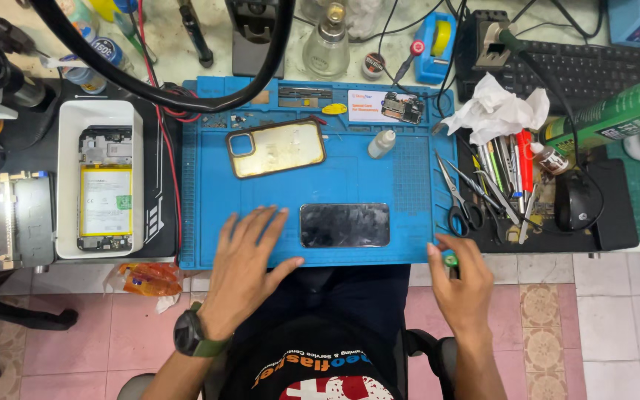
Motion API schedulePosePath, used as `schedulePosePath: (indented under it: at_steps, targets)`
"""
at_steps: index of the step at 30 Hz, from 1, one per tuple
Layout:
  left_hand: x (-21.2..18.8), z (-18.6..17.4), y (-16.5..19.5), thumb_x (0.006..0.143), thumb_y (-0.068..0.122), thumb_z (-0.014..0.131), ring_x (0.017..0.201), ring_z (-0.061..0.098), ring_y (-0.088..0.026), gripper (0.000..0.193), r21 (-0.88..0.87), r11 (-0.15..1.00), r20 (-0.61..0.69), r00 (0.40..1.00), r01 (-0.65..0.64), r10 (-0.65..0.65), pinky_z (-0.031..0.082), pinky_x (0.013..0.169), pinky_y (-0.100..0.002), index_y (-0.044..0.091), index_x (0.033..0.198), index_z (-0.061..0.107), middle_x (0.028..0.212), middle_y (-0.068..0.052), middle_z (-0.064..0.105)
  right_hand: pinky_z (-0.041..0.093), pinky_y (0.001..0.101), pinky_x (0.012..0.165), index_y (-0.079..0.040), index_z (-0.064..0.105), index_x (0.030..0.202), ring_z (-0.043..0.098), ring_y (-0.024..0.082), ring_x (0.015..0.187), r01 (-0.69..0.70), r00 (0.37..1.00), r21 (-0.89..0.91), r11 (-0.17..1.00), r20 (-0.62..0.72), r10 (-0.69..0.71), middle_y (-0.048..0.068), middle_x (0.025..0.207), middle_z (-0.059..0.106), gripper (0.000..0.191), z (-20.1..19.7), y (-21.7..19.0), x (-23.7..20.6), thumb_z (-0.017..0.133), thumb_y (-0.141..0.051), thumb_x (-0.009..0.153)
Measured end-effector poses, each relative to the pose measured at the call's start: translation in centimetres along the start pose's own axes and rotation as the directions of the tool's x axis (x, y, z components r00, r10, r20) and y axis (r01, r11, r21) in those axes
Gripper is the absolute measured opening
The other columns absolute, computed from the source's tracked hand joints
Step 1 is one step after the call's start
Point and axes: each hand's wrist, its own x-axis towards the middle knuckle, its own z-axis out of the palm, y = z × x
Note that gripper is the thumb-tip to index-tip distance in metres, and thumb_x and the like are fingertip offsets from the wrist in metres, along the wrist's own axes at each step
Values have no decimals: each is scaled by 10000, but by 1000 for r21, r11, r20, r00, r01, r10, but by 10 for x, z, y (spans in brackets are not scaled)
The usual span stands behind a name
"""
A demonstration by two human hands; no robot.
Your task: The person repairs a smartphone at a workbench. They use a screwdriver to unscrew the phone's lower module, pry and lift the battery with a tool, reposition the phone, and press components while working on the opened device.
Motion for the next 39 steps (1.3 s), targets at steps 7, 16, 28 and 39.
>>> schedulePosePath:
  at_steps: [7,16,28,39]
  targets:
    - [77,-32,5,759,222,780,1248,556,-359,926,-181,969,226,952,-166,205,466,1032,-453,80,1557,332,1385,-162,579,437,309,496,-41,699,1198,610,182,583,-180,950,31,983,266,165,74,1022,763,317,11,-35,45,740,-158,906]
    - [101,-52,-13,742,273,837,939,673,-362,851,-289,957,357,931,34,75,560,783,-429,130,1488,454,1166,-175,651,414,200,500,-40,653,1324,501,10,559,-431,867,221,875,371,333,87,1123,791,439,21,-44,46,735,-134,903]
    - [98,-9,-12,994,253,693,927,713,-291,255,-534,841,-133,973,89,-187,558,806,-373,13,1071,733,1014,-133,757,343,153,544,-12,509,1456,401,-47,617,-529,833,534,660,476,282,129,1349,704,504,35,-24,51,626,-17,967]
    - [96,9,-9,1022,252,666,898,672,-295,237,-533,839,-209,943,111,-258,528,777,-387,19,1009,713,958,-109,725,455,367,448,-135,753,1248,552,188,505,178,951,-220,959,289,-110,54,820,549,336,49,-69,53,745,-235,928]
